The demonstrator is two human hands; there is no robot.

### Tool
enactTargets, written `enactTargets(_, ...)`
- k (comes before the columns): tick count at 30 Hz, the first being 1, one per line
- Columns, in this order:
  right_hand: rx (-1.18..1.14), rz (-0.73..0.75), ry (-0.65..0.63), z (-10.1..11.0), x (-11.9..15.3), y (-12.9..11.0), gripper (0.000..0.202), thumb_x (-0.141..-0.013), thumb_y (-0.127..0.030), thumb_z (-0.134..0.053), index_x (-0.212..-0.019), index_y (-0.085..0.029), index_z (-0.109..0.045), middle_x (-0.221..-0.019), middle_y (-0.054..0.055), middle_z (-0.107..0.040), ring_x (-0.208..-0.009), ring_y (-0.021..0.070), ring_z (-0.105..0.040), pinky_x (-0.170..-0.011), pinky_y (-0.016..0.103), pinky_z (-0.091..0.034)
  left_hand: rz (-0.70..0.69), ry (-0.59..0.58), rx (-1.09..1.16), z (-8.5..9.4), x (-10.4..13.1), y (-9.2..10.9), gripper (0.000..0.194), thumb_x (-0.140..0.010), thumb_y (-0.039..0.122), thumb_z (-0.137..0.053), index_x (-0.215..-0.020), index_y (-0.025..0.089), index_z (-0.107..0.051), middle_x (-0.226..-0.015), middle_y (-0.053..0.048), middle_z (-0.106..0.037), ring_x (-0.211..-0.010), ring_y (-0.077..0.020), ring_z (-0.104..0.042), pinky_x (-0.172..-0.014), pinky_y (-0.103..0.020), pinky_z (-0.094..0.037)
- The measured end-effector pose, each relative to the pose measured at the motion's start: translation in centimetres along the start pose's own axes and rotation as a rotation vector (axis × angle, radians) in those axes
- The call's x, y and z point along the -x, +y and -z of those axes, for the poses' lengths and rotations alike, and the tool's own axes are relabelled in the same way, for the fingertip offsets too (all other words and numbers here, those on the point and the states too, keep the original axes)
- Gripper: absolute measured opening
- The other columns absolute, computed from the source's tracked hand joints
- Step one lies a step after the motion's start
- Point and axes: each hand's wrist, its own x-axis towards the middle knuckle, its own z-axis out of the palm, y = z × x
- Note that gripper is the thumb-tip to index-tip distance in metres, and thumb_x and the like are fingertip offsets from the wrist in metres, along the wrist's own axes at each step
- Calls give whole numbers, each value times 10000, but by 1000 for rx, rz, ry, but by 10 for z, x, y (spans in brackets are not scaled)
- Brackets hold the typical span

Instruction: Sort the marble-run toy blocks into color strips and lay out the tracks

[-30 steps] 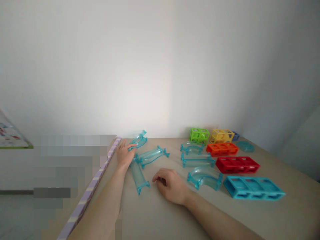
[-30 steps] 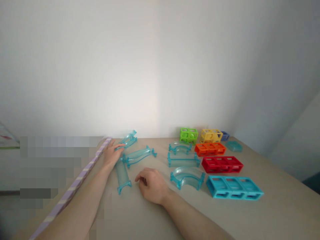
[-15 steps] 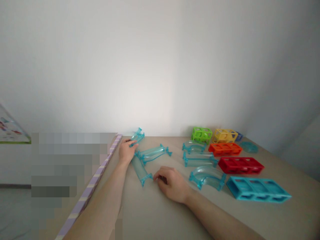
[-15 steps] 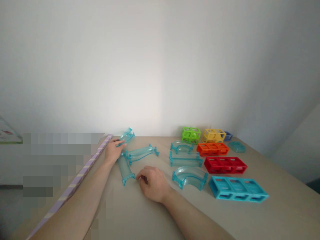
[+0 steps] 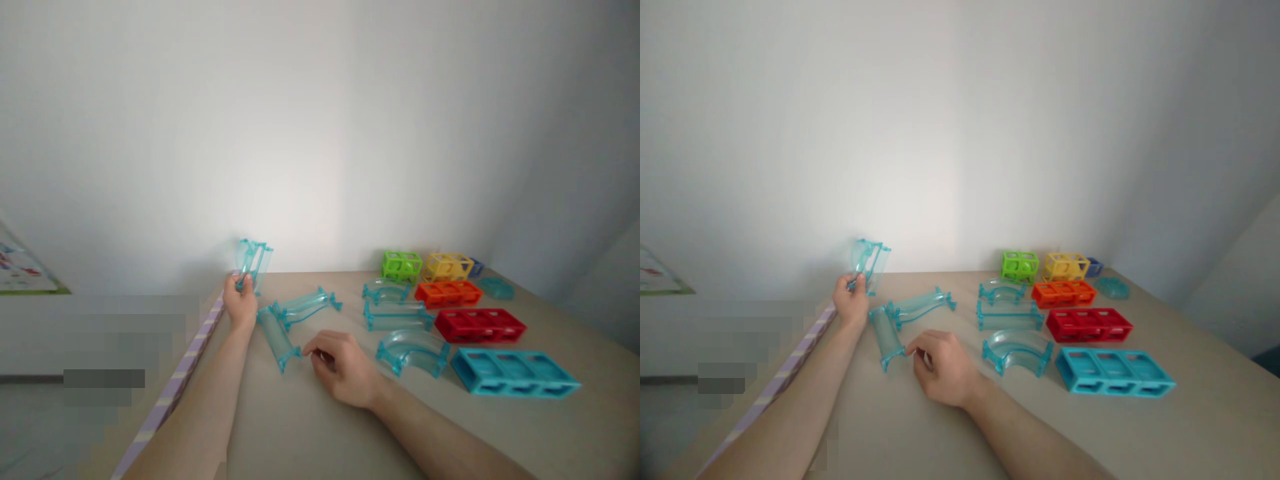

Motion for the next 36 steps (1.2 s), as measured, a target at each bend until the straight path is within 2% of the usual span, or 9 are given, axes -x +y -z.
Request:
enactTargets(6, 2, 19, -41, -2, 0, 2, 281, -730, -13, -500, -891, -137, -693, -732, 20, -624, -601, 112, -533, -577, 210, -387, 87, -20, 223, -8, 5, 0, 174, -815, 322, -575, -865, 194, -468, -797, -8, -591, -738, -161, -659, -682, -330, -566)
enactTargets(12, -1, 14, -42, -3, 0, 4, 288, -728, -4, -502, -890, -134, -702, -714, 15, -624, -600, 107, -532, -574, 205, -384, 153, -47, 345, -9, 7, 7, 261, -746, 368, -668, -843, 171, -526, -722, 3, -599, -661, -152, -644, -605, -307, -579)
enactTargets(19, -22, -11, -47, -4, 1, 6, 301, -730, -4, -502, -905, -143, -704, -748, 20, -654, -623, 112, -552, -600, 210, -402, 297, -46, 486, -6, 7, 20, 330, -738, 459, -656, -834, 172, -526, -741, -17, -647, -564, -123, -618, -495, -235, -502)
enactTargets(23, -30, -35, -38, -5, 1, 6, 287, -770, -33, -496, -932, -151, -701, -758, 24, -658, -625, 116, -548, -602, 219, -406, 391, -99, 580, 2, 2, 27, 366, -780, 528, -560, -846, 172, -512, -760, -63, -691, -532, -113, -606, -518, -236, -472)
enactTargets(26, -58, -85, -9, -4, 1, 5, 270, -815, -84, -504, -1004, -158, -681, -729, 11, -637, -595, 113, -525, -585, 225, -402, 379, -160, 593, 6, 5, 40, 369, -772, 533, -577, -839, 174, -526, -780, -81, -709, -531, -115, -587, -474, -212, -406)
enactTargets(30, -159, -146, 69, -5, 0, 5, 312, -895, -215, -515, -1196, -174, -588, -802, 13, -626, -609, 114, -518, -591, 239, -415, 230, -317, 519, 14, 31, 72, 275, -736, 418, -700, -779, 174, -580, -772, -67, -706, -623, -143, -595, -534, -231, -420)
enactTargets(32, -256, -171, 155, -6, 0, 5, 371, -941, -308, -480, -1292, -191, -500, -916, 34, -626, -646, 118, -527, -600, 246, -432, -119, -497, 277, 22, 48, 90, 137, -791, 313, -658, -837, 187, -633, -825, -59, -701, -752, -169, -609, -706, -289, -472)
enactTargets(34, -361, -191, 263, -7, 2, 5, 398, -972, -385, -416, -1325, -202, -437, -999, 54, -606, -696, 131, -537, -616, 259, -451, -419, -684, 193, 32, 62, 106, 76, -749, 224, -678, -820, 208, -658, -889, -69, -704, -895, -220, -596, -857, -373, -460)
enactTargets(36, -436, -202, 363, -9, 3, 4, 395, -985, -420, -373, -1311, -202, -419, -962, 50, -585, -721, 146, -537, -624, 271, -461, -507, -857, 193, 41, 72, 119, 92, -722, 156, -664, -774, 231, -670, -973, -82, -709, -973, -256, -576, -943, -438, -427)
